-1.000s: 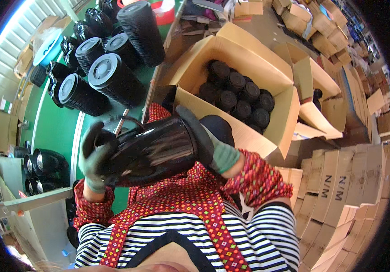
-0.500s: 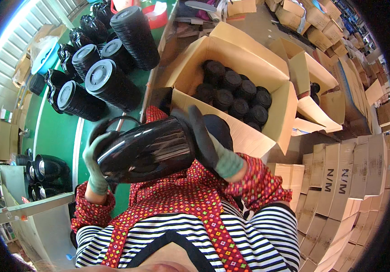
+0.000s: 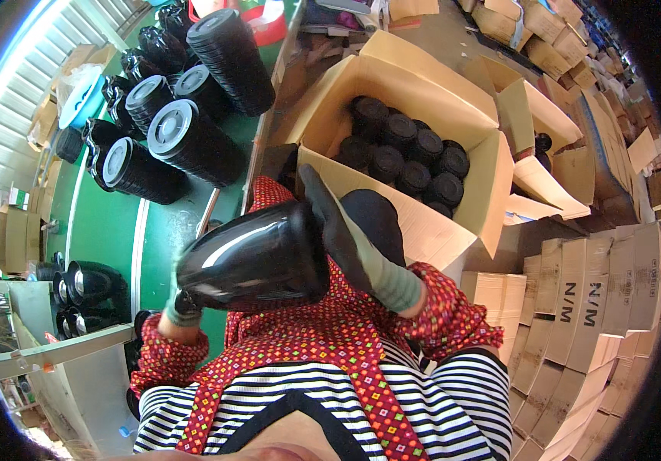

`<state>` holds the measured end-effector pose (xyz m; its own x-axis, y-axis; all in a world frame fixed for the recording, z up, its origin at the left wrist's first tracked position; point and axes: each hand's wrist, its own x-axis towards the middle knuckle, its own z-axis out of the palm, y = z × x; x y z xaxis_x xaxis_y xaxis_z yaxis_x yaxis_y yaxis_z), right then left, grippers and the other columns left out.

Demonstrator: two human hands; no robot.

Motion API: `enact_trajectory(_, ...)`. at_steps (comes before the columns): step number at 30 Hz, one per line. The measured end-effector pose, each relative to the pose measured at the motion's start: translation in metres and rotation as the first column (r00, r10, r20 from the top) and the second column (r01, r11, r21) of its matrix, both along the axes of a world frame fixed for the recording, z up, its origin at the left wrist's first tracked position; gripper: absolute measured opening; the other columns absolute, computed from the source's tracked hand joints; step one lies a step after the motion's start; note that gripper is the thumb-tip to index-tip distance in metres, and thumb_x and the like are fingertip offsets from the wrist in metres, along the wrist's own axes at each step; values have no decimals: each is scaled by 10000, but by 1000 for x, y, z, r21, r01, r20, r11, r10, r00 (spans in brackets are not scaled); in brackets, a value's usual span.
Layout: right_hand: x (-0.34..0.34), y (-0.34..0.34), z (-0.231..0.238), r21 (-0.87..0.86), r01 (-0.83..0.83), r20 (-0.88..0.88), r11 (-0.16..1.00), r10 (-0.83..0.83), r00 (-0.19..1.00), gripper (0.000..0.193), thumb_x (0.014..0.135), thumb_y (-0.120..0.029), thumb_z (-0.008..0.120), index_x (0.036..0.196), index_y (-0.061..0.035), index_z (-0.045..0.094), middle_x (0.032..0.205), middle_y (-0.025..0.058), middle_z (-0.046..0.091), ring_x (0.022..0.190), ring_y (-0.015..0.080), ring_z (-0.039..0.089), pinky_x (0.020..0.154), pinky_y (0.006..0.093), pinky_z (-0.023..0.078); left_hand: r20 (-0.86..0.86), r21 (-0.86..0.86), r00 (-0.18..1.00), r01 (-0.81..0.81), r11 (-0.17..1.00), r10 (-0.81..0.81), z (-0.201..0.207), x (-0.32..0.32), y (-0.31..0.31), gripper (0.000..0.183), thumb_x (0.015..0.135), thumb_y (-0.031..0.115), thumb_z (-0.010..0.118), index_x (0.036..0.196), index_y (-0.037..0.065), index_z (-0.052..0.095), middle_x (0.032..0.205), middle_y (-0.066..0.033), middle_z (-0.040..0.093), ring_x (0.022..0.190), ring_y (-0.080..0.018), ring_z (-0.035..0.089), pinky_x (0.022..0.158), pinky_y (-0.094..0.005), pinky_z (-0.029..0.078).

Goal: The person repeatedly picks up black plastic containers and inserts a metal rod into each one, then places the assembled units on a green workbench. The person handles the containers one at a time and continues the same insertion and placement sequence throughout the clip.

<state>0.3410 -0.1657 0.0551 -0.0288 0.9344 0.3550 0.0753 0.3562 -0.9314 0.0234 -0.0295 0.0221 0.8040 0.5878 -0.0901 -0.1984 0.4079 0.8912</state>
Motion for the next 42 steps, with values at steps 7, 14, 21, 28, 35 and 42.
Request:
enact_trajectory(7, 1, 13, 43, 262, -64, 303, 963, -19, 953, 794, 956, -338, 726, 1597, -20, 381, 1679, 293, 249, 1565, 443, 251, 1264, 485, 228, 274, -269, 961, 122, 955, -46, -18, 55, -17, 616, 1004, 201, 714, 1515, -24, 455, 1522, -230, 518, 1391, -280, 545, 1139, -413, 504)
enact_trajectory(14, -11, 7, 3, -330, 94, -304, 939, -200, 931, 539, 1152, -361, 379, 1592, -50, 370, 1553, 112, 501, 1404, 189, 508, 1226, 346, 342, -89, 943, 791, -128, 306, 605, 78, 51, 0, 475, 766, 166, 871, 1178, -26, 733, 1378, -239, 634, 1222, -350, 670, 1031, -438, 543)
enact_trajectory(21, 12, 10, 62, 258, -133, 413, 957, 16, 910, 1050, 784, -581, 829, 1616, -119, 384, 1686, 297, 194, 1534, 513, 244, 1245, 568, 244, -87, 382, 980, -135, 914, 181, -13, 30, -1, 576, 888, 173, 825, 1406, 42, 612, 1386, -173, 649, 1217, -275, 679, 1036, -418, 562)
enact_trajectory(28, 4, 18, 100, 259, -224, 565, 939, 40, 824, 966, 695, -515, 893, 1537, -217, 524, 1647, 323, 244, 1478, 594, 261, 1204, 633, 267, -4, 0, 997, 82, 997, -82, -11, 65, -26, 498, 1035, 166, 662, 1502, 62, 522, 1484, -144, 587, 1324, -246, 603, 1107, -421, 526)
enact_trajectory(35, -3, 15, 37, -7, 284, -82, 959, -283, 956, 644, 969, -273, 670, 1523, -7, 477, 1543, 177, 493, 1429, 296, 461, 1214, 406, 322, -107, 514, 994, 63, 855, -9, 10, 66, -1, 552, 1018, 160, 660, 1527, 48, 480, 1497, -169, 564, 1342, -269, 581, 1138, -421, 493)
enact_trajectory(42, 70, 55, 10, -383, -90, -346, 920, -53, 937, 489, 1044, -223, 614, 1464, 24, 572, 1343, 85, 671, 1202, 178, 646, 1060, 332, 516, -230, 417, 916, -213, 883, 329, -92, 80, -87, 645, 947, 71, 721, 1533, 22, 456, 1472, -173, 579, 1317, -276, 591, 1146, -400, 468)
